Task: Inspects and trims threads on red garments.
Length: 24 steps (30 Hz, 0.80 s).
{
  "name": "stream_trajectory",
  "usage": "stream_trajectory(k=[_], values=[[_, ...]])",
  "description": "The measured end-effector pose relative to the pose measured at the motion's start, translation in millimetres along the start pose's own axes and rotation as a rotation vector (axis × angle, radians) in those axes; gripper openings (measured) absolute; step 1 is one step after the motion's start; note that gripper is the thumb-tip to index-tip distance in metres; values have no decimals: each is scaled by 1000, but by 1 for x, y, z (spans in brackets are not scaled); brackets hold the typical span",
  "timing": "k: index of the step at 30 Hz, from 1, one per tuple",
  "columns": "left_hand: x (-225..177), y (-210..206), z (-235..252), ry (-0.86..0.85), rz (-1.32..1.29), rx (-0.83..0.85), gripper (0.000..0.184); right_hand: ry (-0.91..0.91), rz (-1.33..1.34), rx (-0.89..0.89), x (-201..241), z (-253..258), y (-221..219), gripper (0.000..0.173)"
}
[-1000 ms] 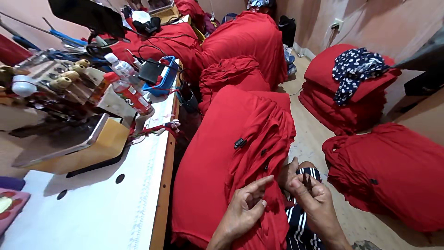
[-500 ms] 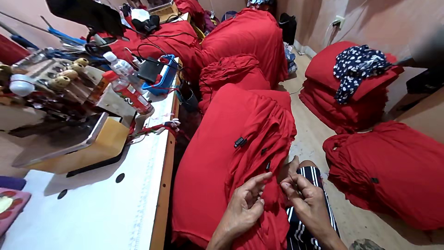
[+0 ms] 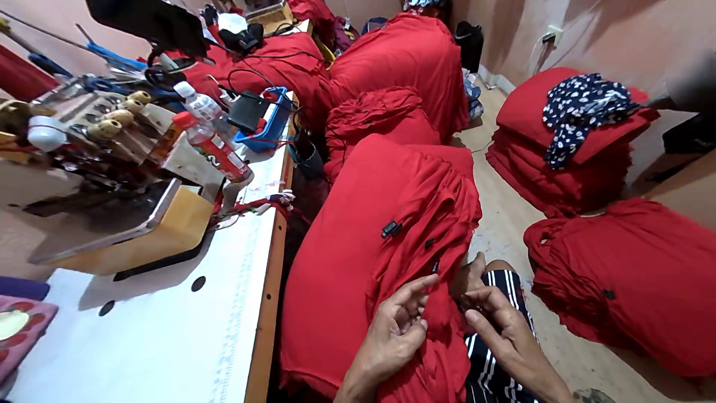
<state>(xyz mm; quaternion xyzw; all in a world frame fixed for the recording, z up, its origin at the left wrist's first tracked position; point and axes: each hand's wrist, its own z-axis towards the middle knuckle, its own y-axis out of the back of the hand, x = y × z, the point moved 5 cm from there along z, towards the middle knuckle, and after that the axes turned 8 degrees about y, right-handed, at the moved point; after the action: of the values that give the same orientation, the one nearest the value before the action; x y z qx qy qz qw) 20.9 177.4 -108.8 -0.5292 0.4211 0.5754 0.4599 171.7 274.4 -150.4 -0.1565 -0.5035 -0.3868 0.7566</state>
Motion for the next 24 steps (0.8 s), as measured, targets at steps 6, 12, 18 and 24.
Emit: stream_trajectory(k=[6, 12, 18, 24], values=[[0, 1, 0, 6, -26, -9, 60, 69, 7, -23, 4, 3, -8, 30], [0, 1, 0, 20, -21, 0, 60, 167, -104, -37, 6, 8, -12, 31], [-1, 0, 0, 24, -26, 0, 60, 154, -107, -19, 6, 9, -11, 29], [-1, 0, 0, 24, -27, -1, 59, 170, -81, -40, 6, 9, -9, 27]])
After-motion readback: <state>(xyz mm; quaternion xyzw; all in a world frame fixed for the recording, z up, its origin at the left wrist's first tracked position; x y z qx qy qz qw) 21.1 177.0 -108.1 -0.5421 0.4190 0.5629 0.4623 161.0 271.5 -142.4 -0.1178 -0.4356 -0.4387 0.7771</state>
